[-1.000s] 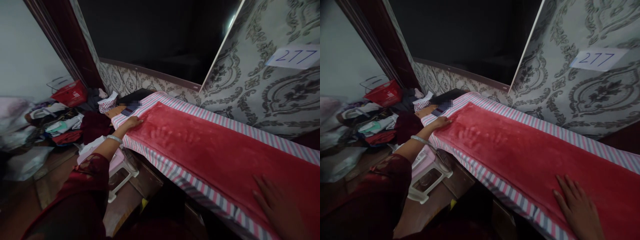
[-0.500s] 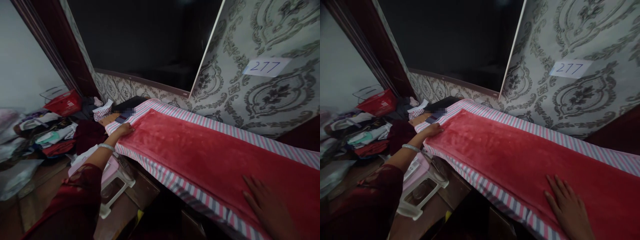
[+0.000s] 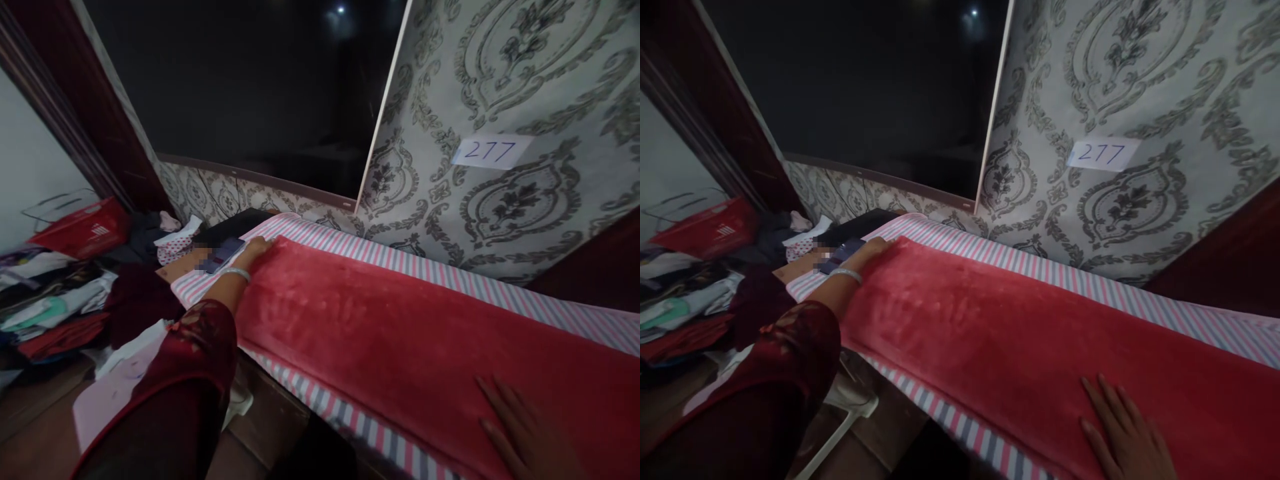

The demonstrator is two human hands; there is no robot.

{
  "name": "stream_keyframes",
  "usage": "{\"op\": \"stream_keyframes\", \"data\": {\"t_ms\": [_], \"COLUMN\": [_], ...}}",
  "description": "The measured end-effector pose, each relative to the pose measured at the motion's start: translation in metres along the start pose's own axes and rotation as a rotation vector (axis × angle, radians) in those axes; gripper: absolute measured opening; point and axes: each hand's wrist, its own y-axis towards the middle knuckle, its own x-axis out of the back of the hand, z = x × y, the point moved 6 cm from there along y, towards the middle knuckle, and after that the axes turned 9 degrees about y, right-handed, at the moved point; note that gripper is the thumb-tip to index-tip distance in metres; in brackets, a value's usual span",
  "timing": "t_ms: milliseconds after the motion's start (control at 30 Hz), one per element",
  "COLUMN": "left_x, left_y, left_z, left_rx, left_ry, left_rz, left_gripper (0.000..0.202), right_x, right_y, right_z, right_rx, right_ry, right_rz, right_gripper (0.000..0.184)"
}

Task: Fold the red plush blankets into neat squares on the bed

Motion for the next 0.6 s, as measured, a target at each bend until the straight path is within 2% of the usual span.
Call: {"op": "stream_keyframes", "data": {"t_ms": [100,233,333,433,500,600], "left_x": [-0.007,-0.017,-0.007,0.008,0.007,-0.013], "left_y": [0.008,0.003,0.002,0.011,0.02,0.031], "left_z": [-0.019,-0.036,-0.041,-0.043,-0.044,-0.043], "left_rx": [0.004,0.011,0.002,-0.016,-0.031,-0.031], "left_ry": [0.001,0.022,0.033,0.046,0.056,0.064], "left_rz": [-0.03,-0.094,-0.208,-0.318,-0.326,-0.246], "left_gripper": [0.055,0.046,0.048,0.05,0.048,0.045], "right_x": [0.004,0.013,0.018,0.021,0.021,0.018], "right_y": [-0.001,0.001,0.001,0.0,-0.002,-0.006], "right_z": [0.006,0.012,0.012,0.012,0.014,0.019], "right_rx": [-0.016,-0.032,-0.054,-0.073,-0.072,-0.062], "right_ry": [0.023,0.034,0.044,0.048,0.035,-0.002], "right_rz": [0.022,0.036,0.074,0.092,0.085,0.09], "right_gripper": [0.065,0.064,0.065,0.066,0.067,0.068]}}
